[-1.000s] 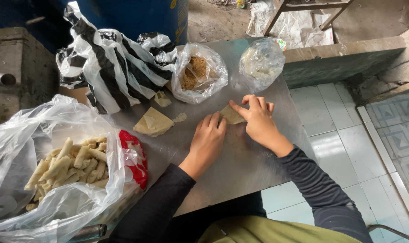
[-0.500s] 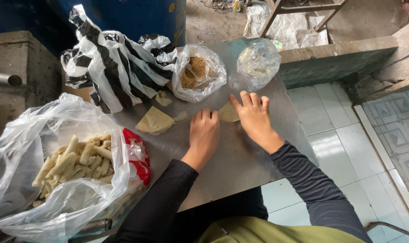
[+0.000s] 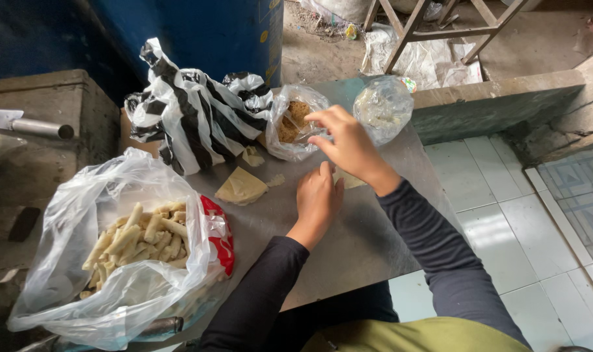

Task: The person pinches pieces from a sheet of dough and rolls and shapes them into stick forms by hand on a metal table, placing the finished dough sticks into a large plastic bag. The person repeats this cycle continuously, occasionally reaching toward small bags of filling or coating on the table.

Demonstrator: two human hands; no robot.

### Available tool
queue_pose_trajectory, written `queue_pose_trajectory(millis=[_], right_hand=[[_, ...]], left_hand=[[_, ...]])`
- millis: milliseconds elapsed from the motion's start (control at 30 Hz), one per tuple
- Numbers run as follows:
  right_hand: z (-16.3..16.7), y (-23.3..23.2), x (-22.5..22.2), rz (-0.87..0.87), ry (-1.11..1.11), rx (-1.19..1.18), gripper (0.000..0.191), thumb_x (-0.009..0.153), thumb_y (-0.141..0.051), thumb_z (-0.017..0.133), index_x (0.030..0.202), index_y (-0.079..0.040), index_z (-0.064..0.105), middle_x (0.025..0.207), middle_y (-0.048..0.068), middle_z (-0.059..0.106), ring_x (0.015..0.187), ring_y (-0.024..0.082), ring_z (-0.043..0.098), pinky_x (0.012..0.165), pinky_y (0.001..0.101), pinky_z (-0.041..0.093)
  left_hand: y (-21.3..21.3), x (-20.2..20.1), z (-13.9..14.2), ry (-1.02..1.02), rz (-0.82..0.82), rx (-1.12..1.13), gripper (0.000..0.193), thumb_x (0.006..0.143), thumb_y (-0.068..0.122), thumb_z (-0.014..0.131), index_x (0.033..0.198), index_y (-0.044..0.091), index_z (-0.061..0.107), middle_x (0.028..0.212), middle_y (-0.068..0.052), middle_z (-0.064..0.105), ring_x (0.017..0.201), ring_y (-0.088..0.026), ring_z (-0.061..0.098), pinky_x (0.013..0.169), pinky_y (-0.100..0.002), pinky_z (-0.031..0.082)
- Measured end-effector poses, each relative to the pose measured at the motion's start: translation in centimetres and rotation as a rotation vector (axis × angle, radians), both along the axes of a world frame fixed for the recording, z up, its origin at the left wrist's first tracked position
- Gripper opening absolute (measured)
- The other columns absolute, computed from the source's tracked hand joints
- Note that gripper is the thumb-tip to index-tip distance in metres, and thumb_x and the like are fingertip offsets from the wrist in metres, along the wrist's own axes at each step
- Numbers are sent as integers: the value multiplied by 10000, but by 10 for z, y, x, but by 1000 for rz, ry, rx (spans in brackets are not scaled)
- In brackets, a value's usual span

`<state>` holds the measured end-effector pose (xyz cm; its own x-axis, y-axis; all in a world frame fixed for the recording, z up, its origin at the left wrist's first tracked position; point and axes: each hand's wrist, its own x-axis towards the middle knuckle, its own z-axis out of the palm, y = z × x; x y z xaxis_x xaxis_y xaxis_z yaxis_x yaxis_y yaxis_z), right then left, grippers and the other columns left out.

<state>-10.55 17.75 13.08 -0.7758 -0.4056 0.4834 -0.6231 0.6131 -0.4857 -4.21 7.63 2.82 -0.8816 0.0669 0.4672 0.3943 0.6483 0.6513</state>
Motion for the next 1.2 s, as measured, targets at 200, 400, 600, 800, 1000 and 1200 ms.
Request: queue_pose_trajectory(millis=[200, 400, 600, 800, 1000, 1200], right_hand=[[-22, -26, -41, -8, 82, 87, 189, 900, -72, 738, 1087, -53, 720, 1011, 147, 698, 912, 353, 700, 770, 410, 552], [-37, -32, -72, 2, 136, -103, 116, 964, -83, 692, 1045, -12, 735, 977, 162, 724, 884, 340, 710, 760, 387, 553], [-42, -23, -74, -38, 34, -244, 131, 995, -109, 677, 1019, 10, 727, 831, 112, 710, 705, 172, 654, 632, 308, 506], [-49, -3, -77, -189, -333, -577, 180, 1003, -150, 634, 947, -17, 742, 701, -3, 645, 555, 23, 526, 493, 210, 406], [-49, 34, -63, -161, -533, -990, 170, 1010, -122, 616, 968, 8, 717, 720, -5, 620, 545, 44, 513, 474, 205, 373], [-66, 86, 9, -221, -566, -1084, 154, 1024, -122, 612, 1019, 13, 687, 761, 2, 607, 601, 55, 529, 521, 211, 395]], left_hand=[[-6, -6, 0, -72, 3, 73, 148, 893, 140, 679, 1005, 54, 633, 909, -143, 716, 859, -365, 693, 737, -483, 531], [-8, -3, -3, -83, -17, 100, 116, 894, 130, 668, 996, 79, 649, 932, -140, 717, 872, -361, 691, 735, -475, 534], [-8, -3, 1, -84, -2, 165, 127, 892, 79, 658, 1017, 56, 648, 969, -155, 723, 861, -380, 693, 720, -475, 542], [-11, -6, 1, -37, -23, 274, 164, 852, 8, 675, 1014, 2, 652, 948, -192, 722, 829, -376, 707, 722, -432, 565], [-20, -7, 9, -235, -73, 381, 178, 872, 68, 689, 1028, -12, 660, 933, -164, 748, 837, -277, 762, 724, -365, 588], [-22, -3, 16, -253, -66, 371, 162, 896, 74, 671, 1038, -3, 681, 934, -155, 765, 846, -268, 768, 746, -358, 587]])
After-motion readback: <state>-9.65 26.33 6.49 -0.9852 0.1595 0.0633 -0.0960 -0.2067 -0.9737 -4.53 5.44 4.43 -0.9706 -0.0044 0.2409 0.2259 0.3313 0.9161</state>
